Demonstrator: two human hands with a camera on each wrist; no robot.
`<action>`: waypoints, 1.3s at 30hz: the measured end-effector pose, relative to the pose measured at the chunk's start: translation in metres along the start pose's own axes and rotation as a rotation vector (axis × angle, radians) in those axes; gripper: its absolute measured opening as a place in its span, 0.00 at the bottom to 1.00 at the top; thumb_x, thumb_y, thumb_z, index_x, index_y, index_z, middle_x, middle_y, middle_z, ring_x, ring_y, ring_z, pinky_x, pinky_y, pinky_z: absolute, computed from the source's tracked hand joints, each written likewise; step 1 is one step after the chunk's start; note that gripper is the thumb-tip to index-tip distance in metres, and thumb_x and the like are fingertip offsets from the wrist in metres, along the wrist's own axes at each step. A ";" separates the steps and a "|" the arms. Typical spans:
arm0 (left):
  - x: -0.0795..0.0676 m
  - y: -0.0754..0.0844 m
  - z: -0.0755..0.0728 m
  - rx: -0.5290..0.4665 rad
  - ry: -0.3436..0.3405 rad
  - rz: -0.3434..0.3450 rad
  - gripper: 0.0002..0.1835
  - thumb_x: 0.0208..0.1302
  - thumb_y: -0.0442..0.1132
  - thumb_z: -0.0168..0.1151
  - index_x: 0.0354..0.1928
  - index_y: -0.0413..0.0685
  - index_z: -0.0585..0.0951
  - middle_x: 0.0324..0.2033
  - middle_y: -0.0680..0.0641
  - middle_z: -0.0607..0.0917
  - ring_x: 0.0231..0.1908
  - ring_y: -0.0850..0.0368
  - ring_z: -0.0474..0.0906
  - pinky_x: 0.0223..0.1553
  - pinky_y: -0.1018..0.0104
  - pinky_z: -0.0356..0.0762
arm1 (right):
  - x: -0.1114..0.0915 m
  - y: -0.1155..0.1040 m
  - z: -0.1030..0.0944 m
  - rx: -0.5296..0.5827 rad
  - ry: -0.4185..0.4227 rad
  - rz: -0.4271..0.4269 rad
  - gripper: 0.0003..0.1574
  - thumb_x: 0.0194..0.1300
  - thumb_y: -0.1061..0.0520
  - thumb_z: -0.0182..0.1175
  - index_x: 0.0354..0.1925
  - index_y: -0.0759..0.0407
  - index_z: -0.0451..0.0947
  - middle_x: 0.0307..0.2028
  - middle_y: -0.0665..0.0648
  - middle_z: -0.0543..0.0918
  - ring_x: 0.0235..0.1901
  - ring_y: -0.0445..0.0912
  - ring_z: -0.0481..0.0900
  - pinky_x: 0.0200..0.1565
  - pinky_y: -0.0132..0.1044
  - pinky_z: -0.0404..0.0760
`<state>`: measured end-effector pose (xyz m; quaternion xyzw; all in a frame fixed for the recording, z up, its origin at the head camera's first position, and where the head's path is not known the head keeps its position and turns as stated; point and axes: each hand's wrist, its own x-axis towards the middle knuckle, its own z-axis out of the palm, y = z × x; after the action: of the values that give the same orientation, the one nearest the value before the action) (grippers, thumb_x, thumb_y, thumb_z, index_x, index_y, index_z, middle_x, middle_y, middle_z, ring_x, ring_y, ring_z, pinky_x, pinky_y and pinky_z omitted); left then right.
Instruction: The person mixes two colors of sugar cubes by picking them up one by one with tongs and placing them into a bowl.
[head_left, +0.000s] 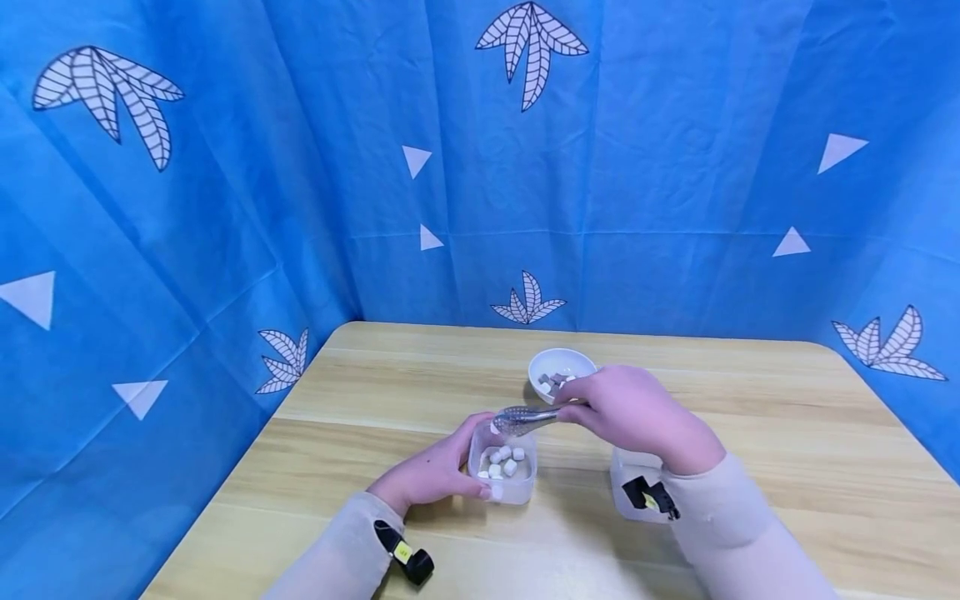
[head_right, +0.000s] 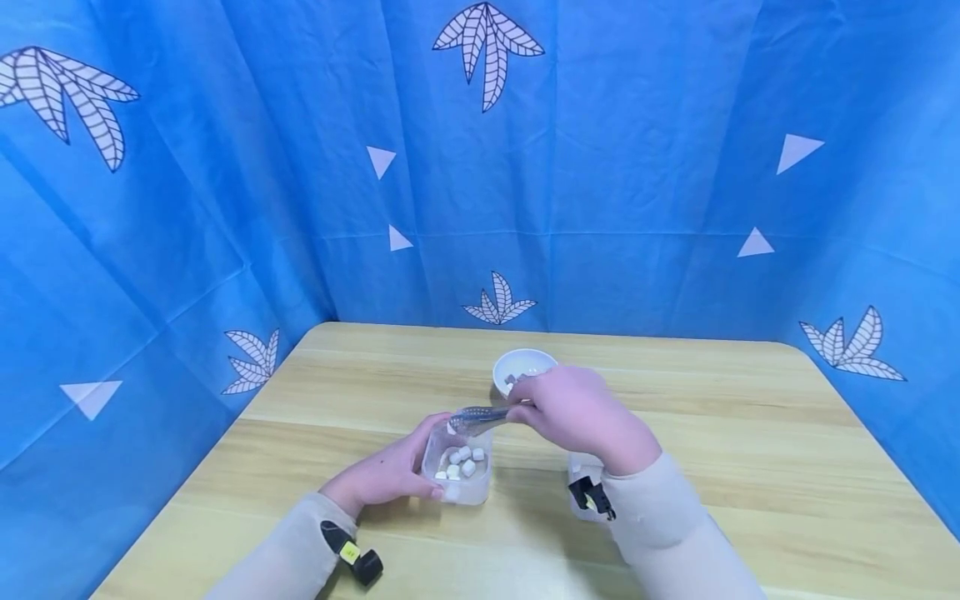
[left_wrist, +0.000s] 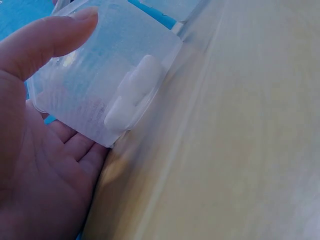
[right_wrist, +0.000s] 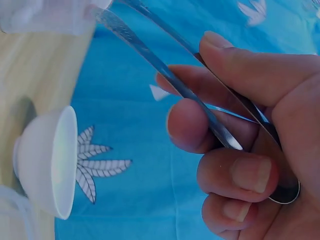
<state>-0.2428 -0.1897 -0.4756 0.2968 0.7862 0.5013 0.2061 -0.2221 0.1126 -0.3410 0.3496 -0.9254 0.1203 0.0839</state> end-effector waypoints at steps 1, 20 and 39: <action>0.000 0.000 0.000 0.005 0.004 -0.006 0.56 0.52 0.46 0.76 0.77 0.69 0.50 0.71 0.55 0.67 0.70 0.57 0.64 0.72 0.53 0.53 | -0.003 0.003 -0.002 0.011 0.006 0.007 0.08 0.67 0.47 0.67 0.43 0.45 0.88 0.31 0.37 0.83 0.24 0.36 0.72 0.31 0.38 0.75; 0.002 0.001 -0.001 -0.023 -0.007 0.009 0.57 0.52 0.45 0.77 0.79 0.57 0.50 0.68 0.54 0.68 0.67 0.56 0.67 0.69 0.57 0.60 | -0.031 0.051 -0.025 -0.048 0.113 0.188 0.12 0.71 0.47 0.63 0.48 0.47 0.87 0.41 0.47 0.88 0.39 0.48 0.86 0.42 0.53 0.82; 0.001 0.002 -0.001 -0.023 -0.005 -0.012 0.57 0.53 0.46 0.76 0.79 0.61 0.50 0.68 0.57 0.67 0.67 0.58 0.66 0.70 0.55 0.58 | -0.037 0.084 -0.021 -0.049 0.000 0.405 0.14 0.72 0.48 0.60 0.48 0.51 0.87 0.43 0.56 0.88 0.41 0.55 0.84 0.40 0.59 0.80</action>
<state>-0.2435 -0.1891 -0.4739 0.2910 0.7818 0.5081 0.2144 -0.2491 0.2030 -0.3436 0.1541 -0.9794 0.1121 0.0662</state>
